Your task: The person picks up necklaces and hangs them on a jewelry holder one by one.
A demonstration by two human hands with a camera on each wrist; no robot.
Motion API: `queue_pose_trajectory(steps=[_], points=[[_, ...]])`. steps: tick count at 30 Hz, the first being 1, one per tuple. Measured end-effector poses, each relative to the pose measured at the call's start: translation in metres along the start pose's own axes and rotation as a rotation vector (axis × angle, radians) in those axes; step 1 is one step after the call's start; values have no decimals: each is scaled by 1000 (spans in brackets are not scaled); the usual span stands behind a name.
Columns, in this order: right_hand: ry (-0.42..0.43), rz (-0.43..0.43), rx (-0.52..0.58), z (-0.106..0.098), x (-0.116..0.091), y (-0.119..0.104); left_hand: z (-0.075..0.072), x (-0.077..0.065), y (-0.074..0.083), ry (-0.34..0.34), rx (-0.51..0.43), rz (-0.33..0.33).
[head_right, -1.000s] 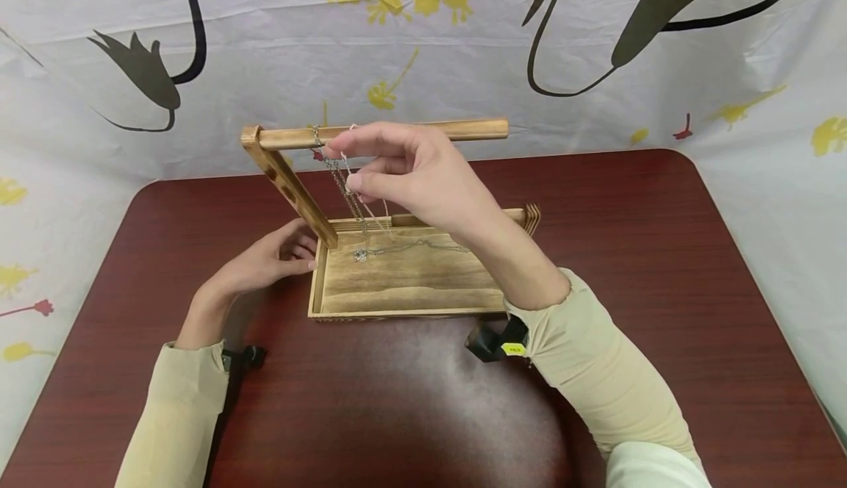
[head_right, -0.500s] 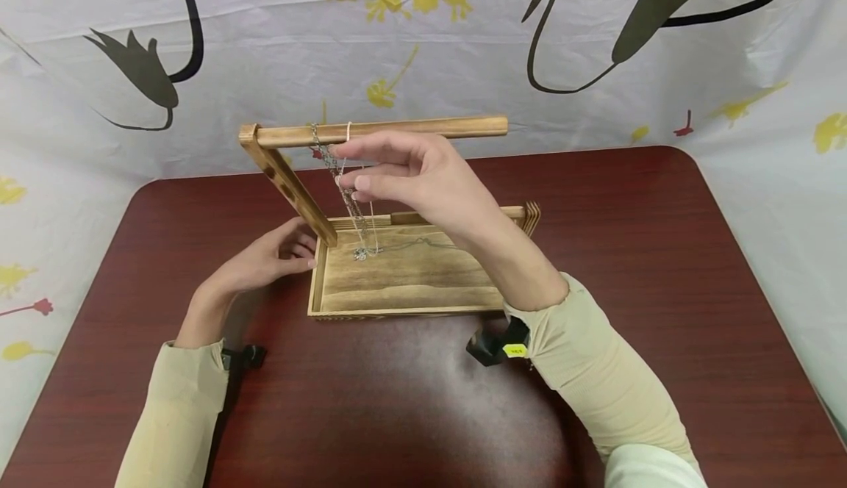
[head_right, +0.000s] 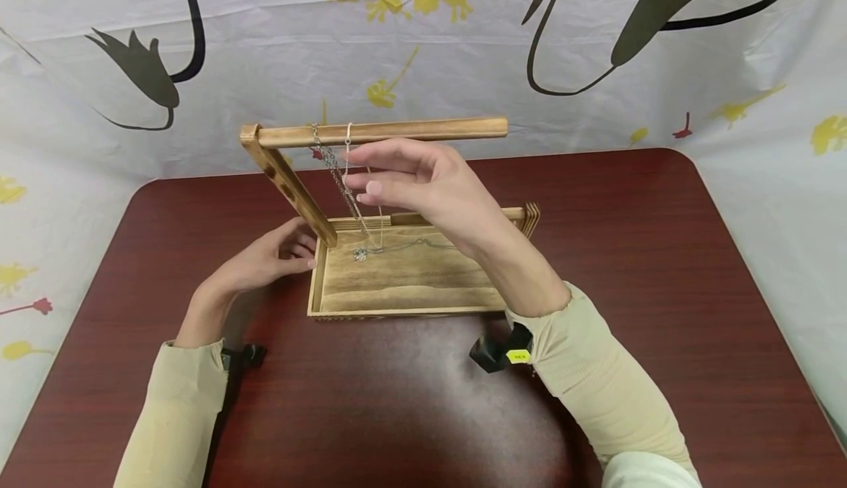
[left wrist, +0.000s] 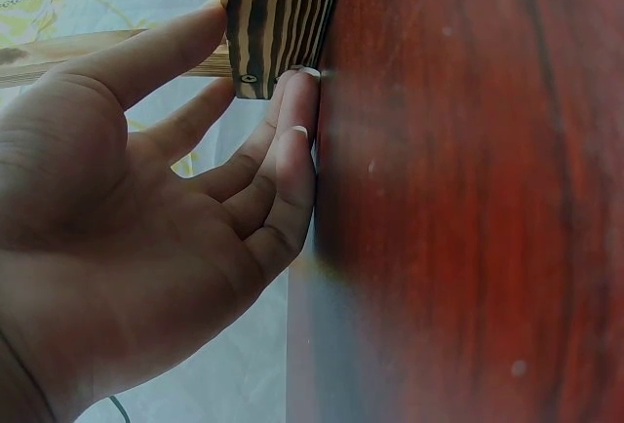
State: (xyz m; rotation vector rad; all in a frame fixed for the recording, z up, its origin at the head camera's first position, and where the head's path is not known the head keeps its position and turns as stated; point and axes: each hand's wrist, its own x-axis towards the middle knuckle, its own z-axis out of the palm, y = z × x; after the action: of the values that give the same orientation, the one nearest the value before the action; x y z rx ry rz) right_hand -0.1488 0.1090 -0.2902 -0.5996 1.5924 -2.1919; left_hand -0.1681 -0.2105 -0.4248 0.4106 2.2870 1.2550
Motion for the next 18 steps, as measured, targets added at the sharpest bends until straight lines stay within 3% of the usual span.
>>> queue_pose_trajectory(steps=[11,18], points=[[-34,-58,106,-5,-2,11,0,-1,2,2,8,0],[-46,-70,106,-10,-6,18,0,-1,3,1,9,0]])
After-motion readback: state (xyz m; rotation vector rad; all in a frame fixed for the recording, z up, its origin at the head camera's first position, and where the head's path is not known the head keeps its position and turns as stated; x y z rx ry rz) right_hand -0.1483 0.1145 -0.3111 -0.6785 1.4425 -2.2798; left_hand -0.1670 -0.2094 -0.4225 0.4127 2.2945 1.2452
